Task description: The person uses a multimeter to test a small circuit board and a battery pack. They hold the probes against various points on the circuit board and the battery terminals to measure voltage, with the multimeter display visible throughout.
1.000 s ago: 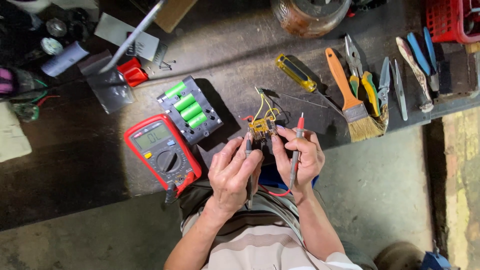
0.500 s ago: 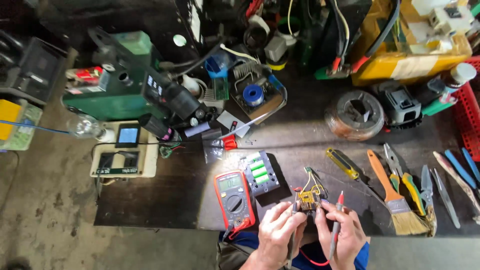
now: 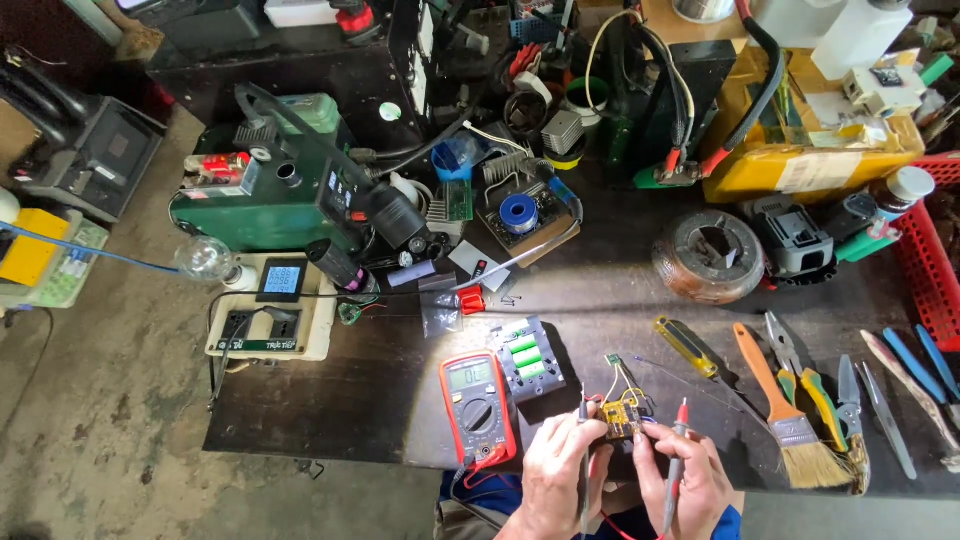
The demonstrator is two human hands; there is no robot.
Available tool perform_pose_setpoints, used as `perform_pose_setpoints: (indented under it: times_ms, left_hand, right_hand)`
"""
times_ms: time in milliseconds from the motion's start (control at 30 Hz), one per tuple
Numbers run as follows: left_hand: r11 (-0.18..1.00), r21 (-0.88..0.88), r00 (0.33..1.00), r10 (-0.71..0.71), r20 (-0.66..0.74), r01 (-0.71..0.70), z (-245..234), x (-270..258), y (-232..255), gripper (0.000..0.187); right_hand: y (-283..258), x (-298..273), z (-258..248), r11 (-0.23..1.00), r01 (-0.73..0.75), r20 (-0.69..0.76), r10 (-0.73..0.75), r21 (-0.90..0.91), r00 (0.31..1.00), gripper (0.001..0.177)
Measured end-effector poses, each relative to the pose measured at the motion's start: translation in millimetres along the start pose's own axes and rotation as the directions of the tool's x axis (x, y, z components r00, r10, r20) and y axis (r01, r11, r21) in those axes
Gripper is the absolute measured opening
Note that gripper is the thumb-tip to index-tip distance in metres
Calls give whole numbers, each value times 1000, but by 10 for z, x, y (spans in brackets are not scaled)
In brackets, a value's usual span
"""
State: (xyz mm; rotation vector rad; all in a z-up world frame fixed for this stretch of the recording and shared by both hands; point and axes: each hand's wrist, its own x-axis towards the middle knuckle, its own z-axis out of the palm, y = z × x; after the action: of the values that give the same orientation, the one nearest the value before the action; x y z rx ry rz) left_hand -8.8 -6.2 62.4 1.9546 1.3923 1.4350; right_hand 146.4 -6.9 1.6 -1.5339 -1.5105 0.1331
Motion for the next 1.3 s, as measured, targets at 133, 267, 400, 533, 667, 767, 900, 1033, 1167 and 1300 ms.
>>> perform_pose_setpoints:
  times_ms: [133, 267, 400, 533, 667, 767, 900, 1033, 1167, 1300]
  left_hand:
    - [998, 57, 998, -37, 52, 34, 15, 33, 25, 14]
    - [995, 93, 996, -52, 68, 45, 23, 80, 23, 15]
    - [994, 96, 995, -54, 82, 46, 55, 69, -13, 17]
    - [993, 110, 995, -62, 80, 53, 35, 92, 7, 18]
    - [993, 105, 996, -56, 76, 48, 63, 71, -3, 19]
    - [993, 116, 998, -30, 60, 23, 71, 73, -8, 17]
    - [991, 129, 997, -47, 56, 40, 89, 47, -9, 19]
    - [996, 84, 998, -46, 44, 42, 78, 32, -11, 18]
    - [997, 77, 999, -23, 36, 20, 85, 13, -25, 17]
    - [994, 100, 997, -55, 51, 50, 102, -24, -60, 17]
  right_hand:
    - [19, -9, -14, 999, 36, 7, -36, 0, 999, 24]
    - [40, -4, 3, 999, 44, 3, -44, -15, 999, 25]
    - [107, -19, 13, 998, 59, 12, -58, -26, 998, 26]
    - [94, 2, 19, 997, 81, -5, -81, -16, 997, 25]
    - [114, -8, -18, 996, 86, 45, -86, 8, 995, 23]
    - [154, -6, -14, 995, 103, 51, -104, 7, 993, 21]
    - [112, 11, -35, 995, 103, 50, -103, 7, 993, 20]
    - [136, -2, -29, 994, 111, 34, -111, 2, 993, 24]
    - [128, 9, -48, 992, 126, 34, -126, 6, 991, 25]
    - [106, 30, -65, 990, 136, 44, -137, 32, 990, 24]
